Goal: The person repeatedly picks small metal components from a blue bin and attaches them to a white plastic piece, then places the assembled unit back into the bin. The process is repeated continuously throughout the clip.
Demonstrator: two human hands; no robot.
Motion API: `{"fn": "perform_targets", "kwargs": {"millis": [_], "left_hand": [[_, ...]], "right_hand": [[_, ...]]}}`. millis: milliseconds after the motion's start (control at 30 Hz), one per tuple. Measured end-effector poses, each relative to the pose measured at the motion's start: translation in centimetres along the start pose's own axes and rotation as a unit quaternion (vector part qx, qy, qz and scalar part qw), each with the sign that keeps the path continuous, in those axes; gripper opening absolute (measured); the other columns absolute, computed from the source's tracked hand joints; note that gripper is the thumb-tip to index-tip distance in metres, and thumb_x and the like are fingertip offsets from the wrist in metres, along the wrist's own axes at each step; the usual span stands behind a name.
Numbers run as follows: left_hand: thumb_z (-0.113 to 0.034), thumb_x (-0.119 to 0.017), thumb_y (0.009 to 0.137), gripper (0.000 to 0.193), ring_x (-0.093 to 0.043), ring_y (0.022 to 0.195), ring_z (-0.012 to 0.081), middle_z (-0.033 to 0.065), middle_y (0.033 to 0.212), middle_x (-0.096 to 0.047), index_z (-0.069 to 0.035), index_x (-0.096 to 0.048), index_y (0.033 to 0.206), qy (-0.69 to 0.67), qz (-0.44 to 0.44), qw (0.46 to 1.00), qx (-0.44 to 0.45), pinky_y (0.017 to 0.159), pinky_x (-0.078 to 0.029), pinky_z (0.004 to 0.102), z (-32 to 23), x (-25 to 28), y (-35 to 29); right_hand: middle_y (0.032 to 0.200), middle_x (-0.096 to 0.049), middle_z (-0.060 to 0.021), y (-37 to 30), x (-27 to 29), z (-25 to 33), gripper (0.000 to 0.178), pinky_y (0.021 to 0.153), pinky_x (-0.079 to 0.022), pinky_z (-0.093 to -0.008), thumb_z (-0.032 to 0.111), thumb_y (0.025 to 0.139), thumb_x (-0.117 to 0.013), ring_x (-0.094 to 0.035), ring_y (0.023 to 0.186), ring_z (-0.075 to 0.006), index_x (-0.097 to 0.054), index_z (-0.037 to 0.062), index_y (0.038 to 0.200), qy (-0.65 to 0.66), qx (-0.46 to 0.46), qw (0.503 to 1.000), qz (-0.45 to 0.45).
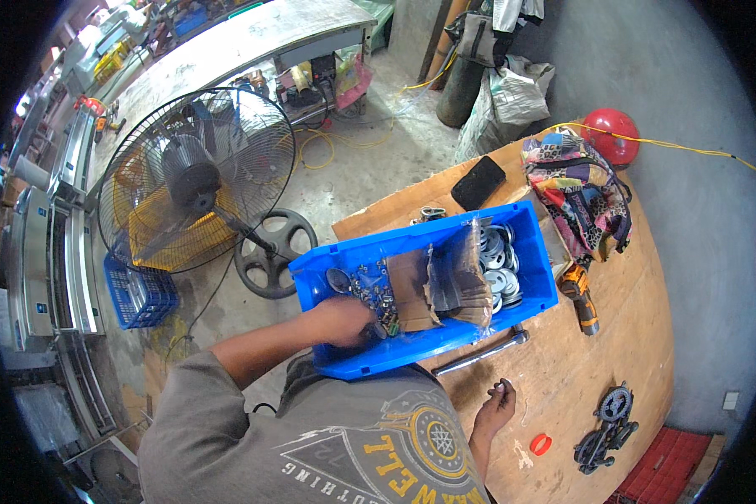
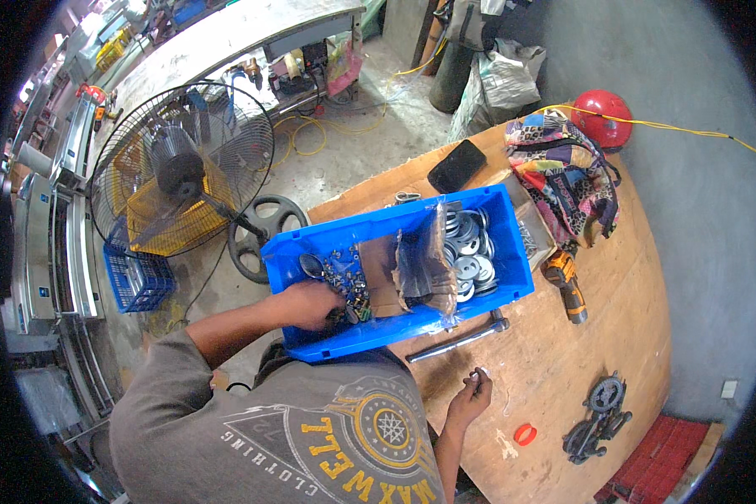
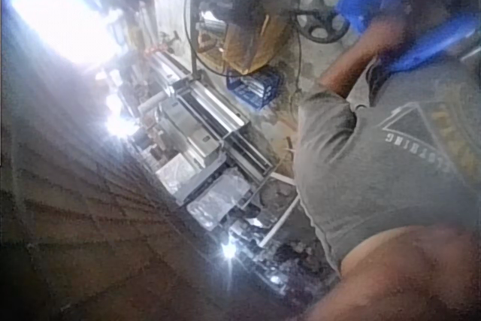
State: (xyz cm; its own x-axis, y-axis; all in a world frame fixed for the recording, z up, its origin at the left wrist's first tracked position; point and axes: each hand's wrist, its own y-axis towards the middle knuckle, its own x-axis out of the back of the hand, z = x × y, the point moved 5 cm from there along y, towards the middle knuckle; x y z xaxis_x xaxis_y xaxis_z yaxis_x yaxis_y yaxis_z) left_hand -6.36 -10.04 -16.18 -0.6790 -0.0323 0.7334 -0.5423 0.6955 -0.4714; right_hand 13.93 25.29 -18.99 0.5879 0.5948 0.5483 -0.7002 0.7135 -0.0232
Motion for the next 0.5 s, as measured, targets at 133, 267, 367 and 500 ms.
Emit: {"fn": "perform_targets", "kwargs": {"millis": [133, 267, 367, 500], "left_hand": [[-0.02, -0.068, 0.078, 0.032, -0.068, 0.088, 0.0362, 0.0194, 0.092, -0.069, -0.004, -0.066, 0.105, -0.149, -0.077, 0.986, -0.003, 0.079, -0.054, 0.0451, 0.2, 2.5, -0.7], [-0.015, -0.068, 0.087, 0.023, -0.068, 0.087, 0.0244, 0.0119, 0.094, -0.07, -0.003, -0.063, 0.105, -0.388, -0.164, 0.906, -0.045, 0.078, -0.054, 0.0368, -1.9, 5.3, -1.6], [-0.011, -0.069, 0.089, 0.018, -0.066, 0.088, 0.0174, 0.008, 0.094, -0.07, -0.002, -0.062, 0.103, -0.587, -0.108, 0.788, -0.148, 0.078, -0.054, 0.0333, -6.6, 6.4, -0.7], [-0.012, -0.073, 0.088, 0.018, -0.063, 0.083, 0.0122, 0.0053, 0.091, -0.068, -0.002, -0.063, 0.099, -0.692, 0.014, 0.695, -0.194, 0.075, -0.052, 0.029, -12.7, 6.7, 1.0]], "right_hand": [[0.088, -0.061, -0.0085, 0.0, -0.5, 1.3, 0.019, 0.066, -0.048, -0.0272, 0.008, 0.097, -0.052, -0.058, 0.072, -0.0144, -0.063, -0.0033, 0.105, 0.002, -0.008, 1.0, 0.012], [0.086, -0.059, -0.0076, -0.1, -0.7, 6.8, 0.017, 0.059, -0.046, -0.0262, 0.007, 0.096, -0.052, -0.058, 0.07, -0.0138, -0.064, -0.0022, 0.103, 0.051, 0.061, 0.997, 0.002], [0.086, -0.058, -0.0083, 0.2, -0.8, 13.0, 0.014, 0.055, -0.048, -0.0259, 0.003, 0.092, -0.054, -0.058, 0.068, -0.015, -0.066, 0.0003, 0.099, 0.068, 0.135, 0.989, -0.002], [0.093, -0.06, -0.0093, 0.2, -2.4, 21.2, 0.02, 0.057, -0.05, -0.0235, -0.005, 0.088, -0.056, -0.06, 0.078, -0.0155, -0.068, 0.002, 0.102, 0.112, 0.279, 0.948, 0.102]]}}
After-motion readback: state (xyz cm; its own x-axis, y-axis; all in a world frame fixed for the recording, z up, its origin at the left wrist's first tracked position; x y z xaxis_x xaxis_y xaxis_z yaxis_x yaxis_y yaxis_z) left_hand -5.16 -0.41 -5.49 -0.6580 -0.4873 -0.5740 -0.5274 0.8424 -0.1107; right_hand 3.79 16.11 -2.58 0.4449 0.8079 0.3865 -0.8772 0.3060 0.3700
